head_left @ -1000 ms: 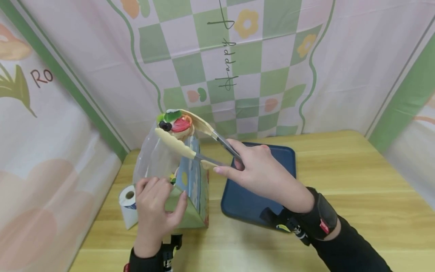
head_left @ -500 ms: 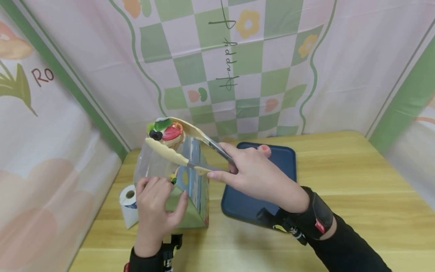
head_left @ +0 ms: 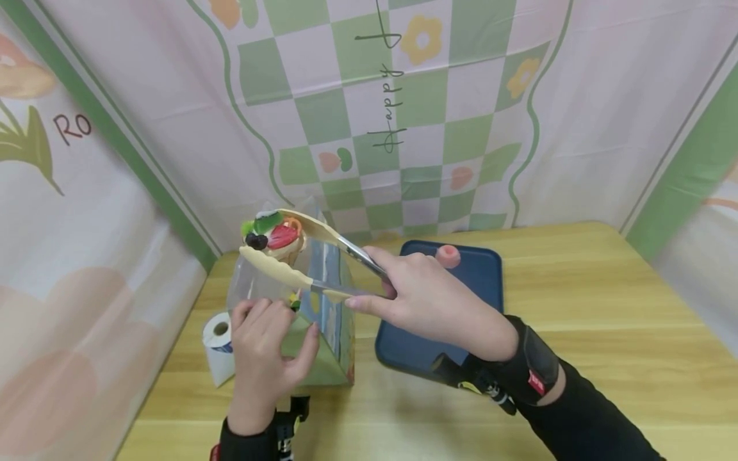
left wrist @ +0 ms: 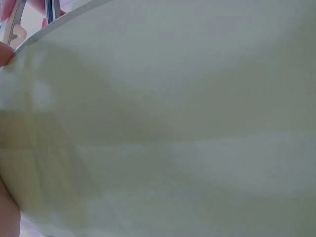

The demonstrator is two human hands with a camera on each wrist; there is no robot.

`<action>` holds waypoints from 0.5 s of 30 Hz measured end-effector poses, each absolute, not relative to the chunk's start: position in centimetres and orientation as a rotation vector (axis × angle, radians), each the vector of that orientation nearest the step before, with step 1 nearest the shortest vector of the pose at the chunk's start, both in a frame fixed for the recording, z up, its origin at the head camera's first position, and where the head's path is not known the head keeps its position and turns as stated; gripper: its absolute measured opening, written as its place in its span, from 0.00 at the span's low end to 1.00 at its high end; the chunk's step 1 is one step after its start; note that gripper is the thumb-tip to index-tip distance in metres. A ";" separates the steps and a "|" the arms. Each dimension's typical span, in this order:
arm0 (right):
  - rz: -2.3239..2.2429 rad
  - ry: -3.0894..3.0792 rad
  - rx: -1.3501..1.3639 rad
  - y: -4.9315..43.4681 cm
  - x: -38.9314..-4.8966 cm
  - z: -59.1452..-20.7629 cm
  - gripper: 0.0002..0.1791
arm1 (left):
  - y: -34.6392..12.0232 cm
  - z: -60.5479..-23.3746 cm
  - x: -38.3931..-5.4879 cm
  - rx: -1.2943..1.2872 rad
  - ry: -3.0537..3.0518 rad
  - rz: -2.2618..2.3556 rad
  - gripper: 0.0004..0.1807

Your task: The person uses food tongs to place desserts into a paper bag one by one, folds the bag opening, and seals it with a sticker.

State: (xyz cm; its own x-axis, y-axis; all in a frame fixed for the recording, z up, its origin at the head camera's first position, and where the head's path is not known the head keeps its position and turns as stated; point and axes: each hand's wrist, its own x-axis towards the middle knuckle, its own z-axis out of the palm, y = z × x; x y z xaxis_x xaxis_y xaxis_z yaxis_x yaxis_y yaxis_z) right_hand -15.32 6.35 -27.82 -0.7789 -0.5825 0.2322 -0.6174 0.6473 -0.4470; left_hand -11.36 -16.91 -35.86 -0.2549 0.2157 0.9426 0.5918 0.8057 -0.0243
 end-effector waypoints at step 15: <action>0.784 -2.796 1.042 6.1 -15.2 -27.7 0.34 | -16.9 -35.7 -11.3 -0.615 -1.836 -0.398 0.21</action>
